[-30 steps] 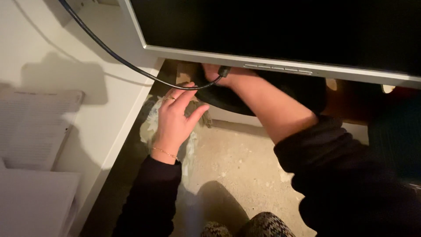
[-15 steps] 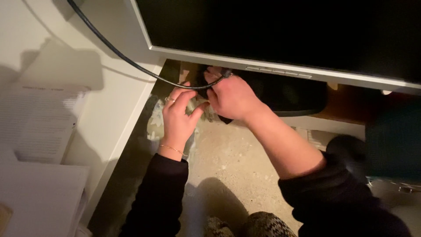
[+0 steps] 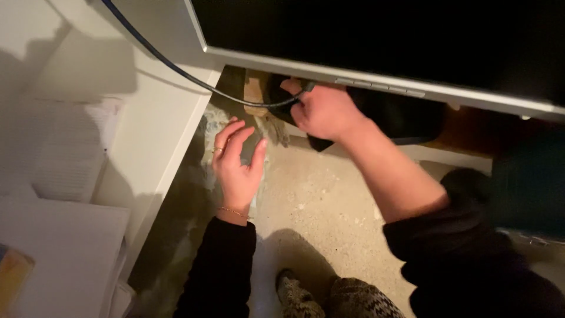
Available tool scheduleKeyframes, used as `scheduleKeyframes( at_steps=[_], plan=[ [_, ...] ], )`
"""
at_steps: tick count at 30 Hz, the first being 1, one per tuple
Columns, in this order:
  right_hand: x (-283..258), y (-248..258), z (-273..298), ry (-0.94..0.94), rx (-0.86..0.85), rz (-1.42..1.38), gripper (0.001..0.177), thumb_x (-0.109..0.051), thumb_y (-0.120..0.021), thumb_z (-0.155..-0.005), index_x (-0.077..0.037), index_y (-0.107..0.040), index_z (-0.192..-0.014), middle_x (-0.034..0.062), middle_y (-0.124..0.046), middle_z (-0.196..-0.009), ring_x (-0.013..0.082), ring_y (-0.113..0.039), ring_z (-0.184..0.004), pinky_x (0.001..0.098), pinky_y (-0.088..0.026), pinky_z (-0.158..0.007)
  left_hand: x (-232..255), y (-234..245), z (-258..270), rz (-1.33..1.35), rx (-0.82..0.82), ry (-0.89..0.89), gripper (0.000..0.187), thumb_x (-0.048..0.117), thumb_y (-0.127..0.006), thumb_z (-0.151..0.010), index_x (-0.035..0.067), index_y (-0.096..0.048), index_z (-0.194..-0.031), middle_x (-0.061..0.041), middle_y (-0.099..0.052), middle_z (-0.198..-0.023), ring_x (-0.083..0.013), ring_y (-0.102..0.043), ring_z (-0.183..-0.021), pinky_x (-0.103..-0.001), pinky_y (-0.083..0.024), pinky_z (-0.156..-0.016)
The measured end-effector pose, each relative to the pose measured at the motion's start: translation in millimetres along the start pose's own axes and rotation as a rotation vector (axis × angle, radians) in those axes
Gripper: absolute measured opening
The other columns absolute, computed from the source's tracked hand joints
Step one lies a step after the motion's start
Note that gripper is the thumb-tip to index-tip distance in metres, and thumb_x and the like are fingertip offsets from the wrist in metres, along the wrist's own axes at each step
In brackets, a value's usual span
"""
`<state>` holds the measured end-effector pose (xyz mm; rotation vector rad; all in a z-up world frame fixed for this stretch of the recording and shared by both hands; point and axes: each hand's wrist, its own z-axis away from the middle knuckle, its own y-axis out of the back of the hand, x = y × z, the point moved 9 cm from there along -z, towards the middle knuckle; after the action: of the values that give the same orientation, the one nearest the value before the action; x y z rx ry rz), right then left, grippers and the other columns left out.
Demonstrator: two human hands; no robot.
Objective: The person clears a cluttered desk by wiping a monitor and several books with a black cloth, then stacks the books on a shelf. They also handle a plastic-wrapped ring and a cardboard box while tidying the workspace.
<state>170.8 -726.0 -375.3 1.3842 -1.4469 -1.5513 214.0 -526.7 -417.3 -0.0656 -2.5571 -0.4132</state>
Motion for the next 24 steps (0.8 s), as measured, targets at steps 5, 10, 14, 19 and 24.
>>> scheduleKeyframes(
  at_steps=[5, 10, 14, 19, 24],
  plan=[
    [2, 29, 19, -0.096, -0.123, -0.049, 0.032, -0.031, -0.055, -0.089, -0.02, -0.074, -0.111, 0.0243, -0.074, -0.088, 0.0509, -0.07, -0.094, 0.0631, -0.056, -0.081, -6, 2, 17, 0.032, -0.011, 0.05, 0.025, 0.011, -0.084, -0.089, 0.002, -0.073, -0.11, -0.015, -0.063, -0.121, -0.04, -0.064, -0.124, -0.046, -0.055, -0.102],
    [21, -23, -18, -0.031, 0.038, 0.078, 0.044, -0.034, -0.045, -0.096, -0.022, -0.061, -0.136, 0.0229, -0.067, -0.121, 0.051, -0.064, -0.106, 0.0607, -0.056, -0.079, -14, 19, 39, 0.02, -0.025, 0.111, 0.02, 0.012, -0.077, -0.093, 0.002, -0.072, -0.11, -0.014, -0.061, -0.123, -0.0367, -0.065, -0.123, -0.046, -0.056, -0.103],
    [-6, -14, -7, 0.296, 0.349, 0.028, 0.039, -0.015, -0.051, -0.088, -0.007, -0.074, -0.119, 0.0167, -0.067, -0.123, 0.0477, -0.06, -0.105, 0.0598, -0.044, -0.084, -20, 22, 57, -0.013, -0.051, 0.168, 0.019, 0.015, -0.073, -0.096, 0.003, -0.072, -0.111, -0.013, -0.061, -0.124, -0.033, -0.067, -0.118, -0.043, -0.058, -0.1],
    [-16, 14, 46, 0.305, 0.154, 0.061, 0.047, -0.013, -0.051, -0.085, -0.009, -0.067, -0.129, 0.0145, -0.066, -0.131, 0.0447, -0.061, -0.1, 0.0587, -0.045, -0.07, -17, 20, 61, -0.005, -0.067, 0.197, 0.019, 0.016, -0.071, -0.096, 0.003, -0.073, -0.11, -0.014, -0.062, -0.122, -0.0323, -0.066, -0.119, -0.043, -0.057, -0.1],
    [18, 32, 112, 0.27, 0.211, -0.002, 0.053, -0.005, -0.056, -0.089, 0.005, -0.061, -0.141, 0.0202, -0.06, -0.138, 0.0367, -0.057, -0.123, 0.0483, -0.037, -0.106, -10, 22, 59, -0.006, -0.126, 0.257, 0.02, 0.014, -0.07, -0.095, 0.001, -0.073, -0.109, -0.014, -0.063, -0.12, -0.0298, -0.068, -0.11, -0.041, -0.058, -0.097]
  ],
)
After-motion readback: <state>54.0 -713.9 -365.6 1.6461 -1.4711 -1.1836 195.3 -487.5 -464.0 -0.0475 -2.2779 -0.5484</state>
